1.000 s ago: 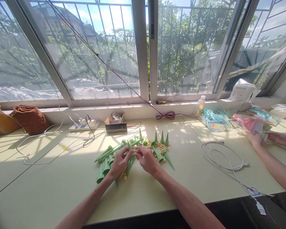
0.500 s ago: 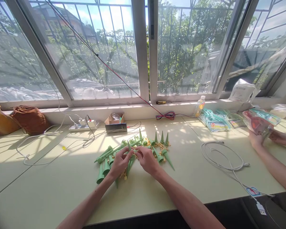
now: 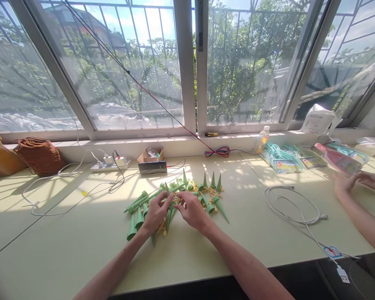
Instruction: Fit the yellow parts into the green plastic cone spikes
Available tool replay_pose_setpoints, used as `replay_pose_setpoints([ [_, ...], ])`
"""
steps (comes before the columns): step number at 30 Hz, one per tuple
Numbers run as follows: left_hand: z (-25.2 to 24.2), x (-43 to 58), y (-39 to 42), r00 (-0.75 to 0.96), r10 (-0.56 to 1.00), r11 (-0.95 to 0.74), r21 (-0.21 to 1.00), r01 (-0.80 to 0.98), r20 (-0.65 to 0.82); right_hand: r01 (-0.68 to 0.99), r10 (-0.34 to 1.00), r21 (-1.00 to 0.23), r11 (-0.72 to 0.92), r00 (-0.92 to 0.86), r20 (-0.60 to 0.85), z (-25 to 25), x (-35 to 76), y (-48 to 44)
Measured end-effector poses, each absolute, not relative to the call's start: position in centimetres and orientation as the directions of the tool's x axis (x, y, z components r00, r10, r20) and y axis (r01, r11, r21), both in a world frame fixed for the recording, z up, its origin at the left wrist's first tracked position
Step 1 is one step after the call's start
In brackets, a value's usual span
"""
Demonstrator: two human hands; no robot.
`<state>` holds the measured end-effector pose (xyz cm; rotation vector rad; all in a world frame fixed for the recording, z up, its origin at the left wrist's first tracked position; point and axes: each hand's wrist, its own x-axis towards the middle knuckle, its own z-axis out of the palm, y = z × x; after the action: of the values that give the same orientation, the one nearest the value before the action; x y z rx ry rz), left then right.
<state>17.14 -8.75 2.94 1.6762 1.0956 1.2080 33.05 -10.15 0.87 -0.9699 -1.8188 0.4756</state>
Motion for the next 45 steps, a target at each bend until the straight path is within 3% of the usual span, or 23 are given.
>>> replay_pose_setpoints([
  [45,1.9,16.8,-8.4,0.260,0.908,-0.393,0.882,0.261,0.328,0.435,0.806,-0.688,0.581,-0.188,0.561,0.7,33.0,-10.0],
])
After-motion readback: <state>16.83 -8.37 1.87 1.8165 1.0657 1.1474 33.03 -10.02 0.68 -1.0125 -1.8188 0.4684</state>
